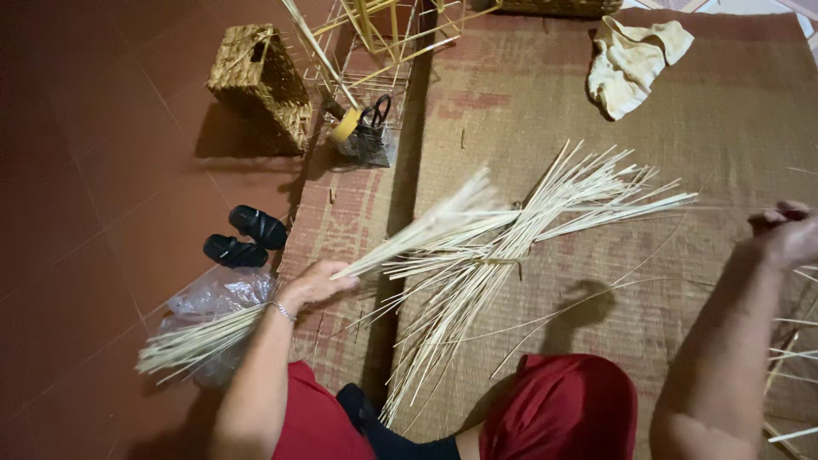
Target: The person sits on a mat and prepares a bundle of thin bamboo strips by aligning them and trimming the ends with scissors. They then begin weaving the strips into a larger bamboo structure.
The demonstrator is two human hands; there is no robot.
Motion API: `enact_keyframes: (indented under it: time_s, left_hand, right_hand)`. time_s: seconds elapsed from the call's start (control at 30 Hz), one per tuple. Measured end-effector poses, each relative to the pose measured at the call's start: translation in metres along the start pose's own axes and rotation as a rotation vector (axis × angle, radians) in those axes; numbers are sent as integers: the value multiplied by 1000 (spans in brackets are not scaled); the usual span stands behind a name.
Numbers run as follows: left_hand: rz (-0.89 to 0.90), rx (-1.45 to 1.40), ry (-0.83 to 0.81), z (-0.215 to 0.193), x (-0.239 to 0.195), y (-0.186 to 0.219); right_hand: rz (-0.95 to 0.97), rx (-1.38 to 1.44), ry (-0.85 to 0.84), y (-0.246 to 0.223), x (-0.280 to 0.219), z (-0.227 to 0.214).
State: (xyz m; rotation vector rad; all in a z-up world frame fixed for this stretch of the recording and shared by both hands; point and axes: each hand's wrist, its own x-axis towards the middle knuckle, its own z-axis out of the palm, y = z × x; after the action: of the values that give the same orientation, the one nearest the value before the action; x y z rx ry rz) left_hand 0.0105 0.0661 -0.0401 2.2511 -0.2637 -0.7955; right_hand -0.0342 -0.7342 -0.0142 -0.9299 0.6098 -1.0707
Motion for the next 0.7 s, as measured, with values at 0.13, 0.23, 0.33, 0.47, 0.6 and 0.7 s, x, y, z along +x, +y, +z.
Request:
enact_keyframes:
  time_s: [0.13,0.23,0.33,0.47,0.6,0.7]
  left_hand:
    - [14,25,151,-13,-4,-7]
    - [-6,25,235,-16,-5,-1]
    - [14,18,251,-16,-6,5]
    - [40,-215,248,-5,4,7]
    - [174,-321,189,3,8,16]
    - [132,-412,137,11,9,43]
  right_hand:
    - [92,-130,4,-9,16,-37]
    - [28,-304,52,-1,8,-56]
    - [96,-394,121,5,4,-74]
    - [159,-551,167,18,-6,-59]
    - [288,-523,32,33,-25,-38]
    - [145,-922,-55,33,-46,-20]
